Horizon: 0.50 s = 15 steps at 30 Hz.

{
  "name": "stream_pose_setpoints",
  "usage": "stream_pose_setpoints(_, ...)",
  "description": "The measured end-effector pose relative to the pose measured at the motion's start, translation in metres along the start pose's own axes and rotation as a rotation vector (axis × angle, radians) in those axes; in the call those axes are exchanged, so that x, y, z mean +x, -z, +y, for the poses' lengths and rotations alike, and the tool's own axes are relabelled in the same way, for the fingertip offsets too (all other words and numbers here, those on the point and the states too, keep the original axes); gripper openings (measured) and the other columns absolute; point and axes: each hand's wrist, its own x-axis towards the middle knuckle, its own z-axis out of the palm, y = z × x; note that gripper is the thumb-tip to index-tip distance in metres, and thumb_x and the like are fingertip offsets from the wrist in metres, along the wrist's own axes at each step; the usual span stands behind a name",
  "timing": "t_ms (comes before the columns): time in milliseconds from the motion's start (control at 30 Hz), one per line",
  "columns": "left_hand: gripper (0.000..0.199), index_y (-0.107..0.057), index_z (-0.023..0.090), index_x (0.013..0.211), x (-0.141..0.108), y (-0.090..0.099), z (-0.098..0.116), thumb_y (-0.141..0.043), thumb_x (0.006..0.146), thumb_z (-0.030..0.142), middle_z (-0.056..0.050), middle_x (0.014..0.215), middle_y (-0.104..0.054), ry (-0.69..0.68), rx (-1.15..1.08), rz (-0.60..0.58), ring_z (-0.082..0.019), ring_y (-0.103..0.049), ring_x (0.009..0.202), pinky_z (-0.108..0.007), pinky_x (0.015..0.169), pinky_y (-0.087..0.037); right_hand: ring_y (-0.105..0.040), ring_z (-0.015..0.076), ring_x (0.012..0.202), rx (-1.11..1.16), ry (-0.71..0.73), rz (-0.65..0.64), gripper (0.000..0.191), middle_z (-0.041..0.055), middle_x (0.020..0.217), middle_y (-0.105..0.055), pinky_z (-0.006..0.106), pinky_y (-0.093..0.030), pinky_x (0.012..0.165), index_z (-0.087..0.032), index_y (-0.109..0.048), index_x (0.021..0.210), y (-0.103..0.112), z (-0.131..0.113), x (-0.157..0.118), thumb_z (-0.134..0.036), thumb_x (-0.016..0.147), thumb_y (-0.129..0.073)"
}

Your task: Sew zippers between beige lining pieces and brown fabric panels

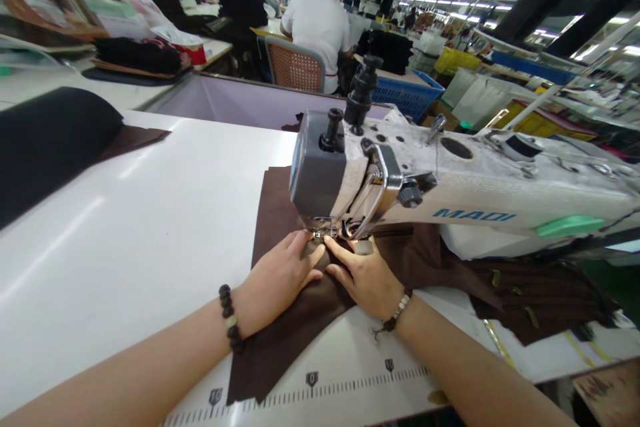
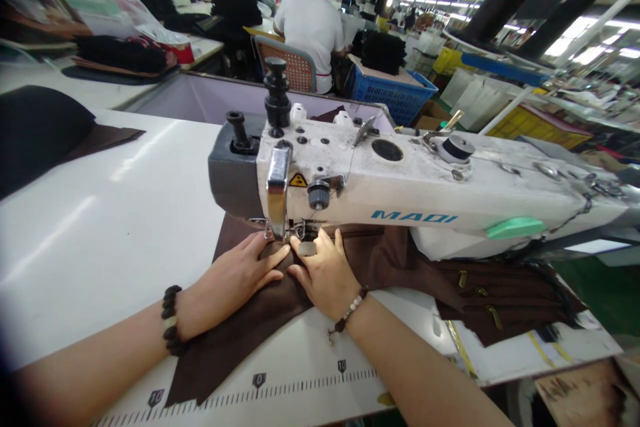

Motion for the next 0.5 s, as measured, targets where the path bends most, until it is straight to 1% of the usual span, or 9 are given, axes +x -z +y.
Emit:
stream_pose_setpoints(133, 0.028, -0.063, 0.012, 0.102, 0.0007, 0.0006, -0.0004, -0.06, 0.084, 0.034, -0.012, 0.1, -0.056, -0.02, 0.03, -0.018, -0.026, -0.049, 0.101, -0.038, 0.088, -0.047, -0.04, 0.0276, 0.122, -0.019, -0.002, 0.006, 0.046, 0.0083, 0.123, -0.054, 0.053, -0.027, 0.107, -0.023, -0.045, 0.133, 0.0001, -0.0007, 0.0003, -0.033, 0.088, -0.05)
stream_pose_setpoints(233, 0.025, -0.064, 0.013, 0.098, 0.0009, 0.0002, -0.0014, -0.059, 0.085, 0.034, -0.012, 0.098, -0.054, -0.006, 0.029, -0.021, -0.026, -0.05, 0.098, -0.036, 0.085, -0.047, -0.041, 0.0275, 0.12, -0.027, 0.002, 0.016, 0.045, 0.0089, 0.12, -0.056, 0.053, -0.028, 0.106, -0.023, -0.046, 0.132, -0.0012, -0.0005, 0.0006, -0.034, 0.089, -0.049)
stream_pose_setpoints(333, 0.027, -0.063, 0.013, 0.102, 0.0003, -0.0006, -0.0033, -0.059, 0.084, 0.034, -0.012, 0.1, -0.052, 0.007, 0.0, -0.022, -0.025, -0.05, 0.098, -0.036, 0.085, -0.048, -0.042, 0.0274, 0.12, -0.029, 0.001, 0.025, 0.044, 0.0097, 0.118, -0.057, 0.053, -0.03, 0.104, -0.023, -0.048, 0.131, -0.0035, 0.0003, 0.0002, -0.035, 0.089, -0.05)
stream_pose_setpoints(500, 0.027, -0.064, 0.013, 0.099, -0.0005, -0.001, -0.0055, -0.059, 0.084, 0.035, -0.013, 0.103, -0.052, 0.004, -0.02, -0.03, -0.026, -0.05, 0.1, -0.038, 0.088, -0.047, -0.042, 0.0264, 0.121, -0.026, 0.008, 0.037, 0.043, 0.0086, 0.122, -0.055, 0.052, -0.029, 0.105, -0.022, -0.048, 0.13, -0.0064, 0.0001, -0.0008, -0.034, 0.089, -0.05)
